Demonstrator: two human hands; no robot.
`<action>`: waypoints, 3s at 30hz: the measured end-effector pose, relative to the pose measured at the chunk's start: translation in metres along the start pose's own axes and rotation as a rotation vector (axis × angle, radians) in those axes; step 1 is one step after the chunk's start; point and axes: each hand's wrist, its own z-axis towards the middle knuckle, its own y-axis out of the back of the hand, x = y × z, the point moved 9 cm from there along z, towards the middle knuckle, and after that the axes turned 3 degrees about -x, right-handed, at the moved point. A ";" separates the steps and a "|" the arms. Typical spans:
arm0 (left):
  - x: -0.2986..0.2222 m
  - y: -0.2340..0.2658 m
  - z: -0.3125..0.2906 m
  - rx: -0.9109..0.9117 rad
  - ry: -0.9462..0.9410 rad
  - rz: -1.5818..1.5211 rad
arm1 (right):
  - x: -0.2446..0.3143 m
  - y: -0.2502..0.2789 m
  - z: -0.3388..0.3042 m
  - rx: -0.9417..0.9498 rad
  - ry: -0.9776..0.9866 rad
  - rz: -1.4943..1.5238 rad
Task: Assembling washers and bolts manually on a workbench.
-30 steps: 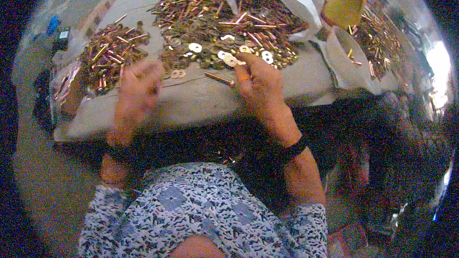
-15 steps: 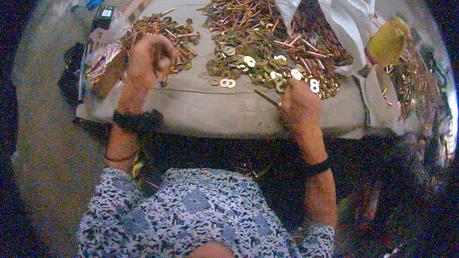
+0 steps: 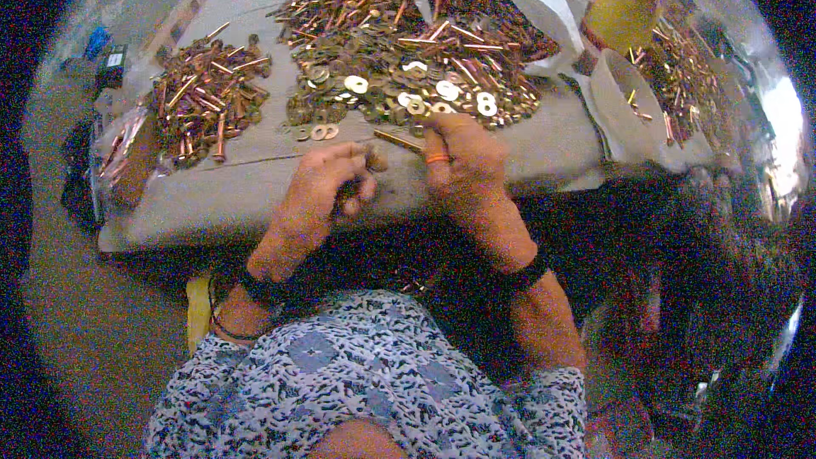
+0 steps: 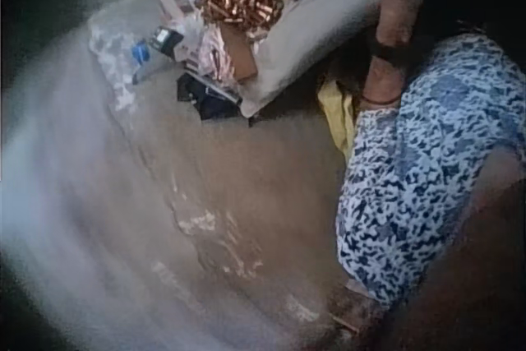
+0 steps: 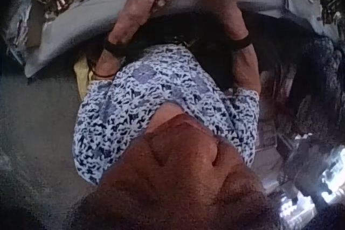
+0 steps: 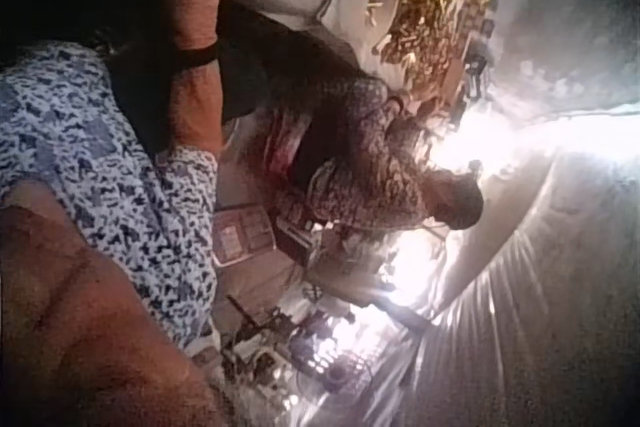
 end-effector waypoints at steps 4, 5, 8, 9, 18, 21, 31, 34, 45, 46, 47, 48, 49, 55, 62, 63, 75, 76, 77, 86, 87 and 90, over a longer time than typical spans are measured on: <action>0.004 -0.019 0.003 0.012 -0.001 0.041 | 0.008 -0.004 -0.010 0.009 0.087 0.092; 0.003 -0.023 0.003 0.019 -0.006 0.048 | 0.013 -0.005 -0.012 0.031 0.100 0.110; 0.010 -0.024 0.004 0.024 0.028 0.046 | 0.022 -0.006 -0.015 0.038 0.115 0.124; 0.012 -0.024 0.006 0.029 0.028 0.012 | 0.023 -0.005 -0.016 0.029 0.124 0.135; 0.010 -0.019 0.009 -0.032 0.013 -0.229 | 0.029 -0.002 -0.009 0.041 0.253 0.135; 0.010 -0.009 0.008 -0.118 0.039 -0.251 | -0.001 0.007 0.007 -0.054 0.092 -0.080; -0.003 -0.001 -0.002 -0.088 0.016 -0.011 | -0.096 0.005 0.057 0.203 -0.328 -0.621; 0.002 0.001 -0.001 -0.091 0.003 -0.046 | -0.094 0.008 0.057 0.123 -0.293 -0.582; 0.002 -0.011 -0.003 -0.043 0.017 0.018 | -0.052 0.022 0.019 -0.103 -0.289 0.166; 0.003 -0.008 -0.004 -0.057 0.014 0.055 | -0.054 0.012 0.010 -0.052 -0.478 0.367; 0.005 -0.007 -0.004 -0.068 0.012 0.092 | -0.047 0.007 0.006 -0.044 -0.530 0.492; 0.005 -0.007 -0.004 -0.076 0.014 0.116 | -0.040 0.002 0.003 -0.036 -0.581 0.617; 0.004 -0.009 -0.005 -0.081 0.016 0.141 | -0.036 -0.002 -0.001 -0.030 -0.631 0.740; 0.005 -0.015 -0.004 -0.069 -0.023 0.192 | -0.035 -0.005 -0.006 -0.029 -0.593 0.945; 0.006 -0.016 -0.004 -0.070 -0.026 0.193 | -0.028 -0.008 -0.011 0.010 -0.608 0.946; 0.006 -0.016 -0.003 -0.072 -0.043 0.206 | -0.030 -0.008 -0.012 0.002 -0.611 0.957; 0.020 -0.013 -0.005 -0.067 0.037 0.025 | -0.030 -0.021 -0.033 0.321 -0.726 0.742; 0.015 -0.017 -0.008 -0.065 0.034 -0.025 | -0.030 -0.020 -0.036 0.355 -0.718 0.648; 0.012 -0.019 -0.009 -0.063 0.030 -0.074 | -0.024 -0.018 -0.033 0.366 -0.616 0.593; 0.018 -0.024 -0.010 0.072 0.023 0.236 | -0.012 -0.015 -0.034 0.477 -0.332 0.377; 0.018 -0.024 -0.010 0.071 0.029 0.265 | -0.011 -0.013 -0.034 0.505 -0.304 0.365; 0.020 -0.022 -0.008 0.045 0.063 0.306 | -0.017 -0.008 -0.034 0.499 -0.428 0.414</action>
